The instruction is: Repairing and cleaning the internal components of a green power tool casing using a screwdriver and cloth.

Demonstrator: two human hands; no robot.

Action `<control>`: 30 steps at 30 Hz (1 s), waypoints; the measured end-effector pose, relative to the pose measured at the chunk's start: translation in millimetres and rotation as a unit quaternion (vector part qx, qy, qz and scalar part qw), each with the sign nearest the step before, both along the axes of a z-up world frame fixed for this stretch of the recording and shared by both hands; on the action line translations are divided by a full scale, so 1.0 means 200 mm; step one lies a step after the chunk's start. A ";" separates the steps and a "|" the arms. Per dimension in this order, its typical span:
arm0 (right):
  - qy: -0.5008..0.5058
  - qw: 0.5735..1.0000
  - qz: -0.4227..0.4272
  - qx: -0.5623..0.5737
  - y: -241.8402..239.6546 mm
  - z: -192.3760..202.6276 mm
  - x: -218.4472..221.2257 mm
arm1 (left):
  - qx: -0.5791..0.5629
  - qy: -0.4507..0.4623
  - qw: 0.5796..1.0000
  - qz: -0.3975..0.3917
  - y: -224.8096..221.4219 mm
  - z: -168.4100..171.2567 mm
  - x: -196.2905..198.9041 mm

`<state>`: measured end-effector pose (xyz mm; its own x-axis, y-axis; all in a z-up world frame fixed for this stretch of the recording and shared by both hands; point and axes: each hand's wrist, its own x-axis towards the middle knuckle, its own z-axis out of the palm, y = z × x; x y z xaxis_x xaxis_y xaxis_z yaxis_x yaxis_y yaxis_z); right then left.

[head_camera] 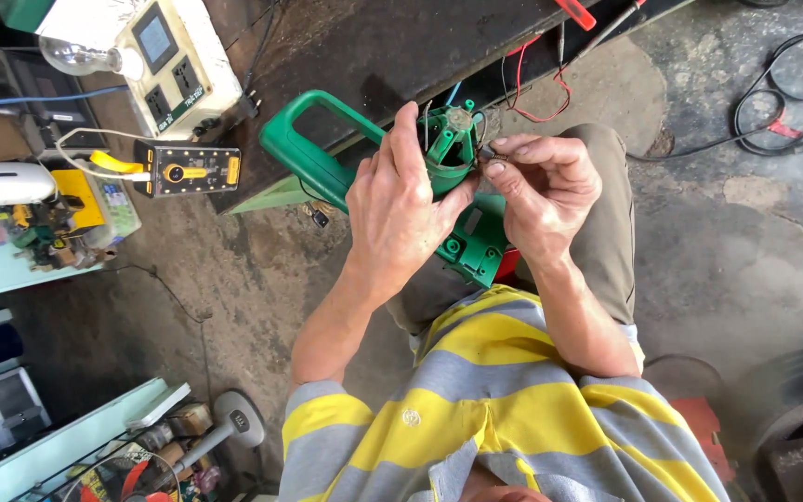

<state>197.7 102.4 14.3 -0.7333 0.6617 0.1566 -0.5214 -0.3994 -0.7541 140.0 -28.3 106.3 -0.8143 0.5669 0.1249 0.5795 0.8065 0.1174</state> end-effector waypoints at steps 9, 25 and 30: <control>-0.027 0.998 0.035 0.045 0.05 0.10 0.06 | -0.049 0.014 0.999 0.003 0.03 0.03 0.05; 0.035 0.992 0.118 0.004 0.11 -0.03 0.07 | -0.054 0.021 0.998 -0.017 0.04 0.04 0.07; 0.007 0.987 0.156 0.028 0.10 -0.07 0.06 | -0.058 0.011 0.998 -0.010 0.04 0.03 0.07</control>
<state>209.7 122.8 0.2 -0.8978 0.3934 0.1977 -0.3895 -0.5004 -0.7732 155.0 -20.7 112.6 -0.8007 0.5943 0.0751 0.5966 0.8025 0.0112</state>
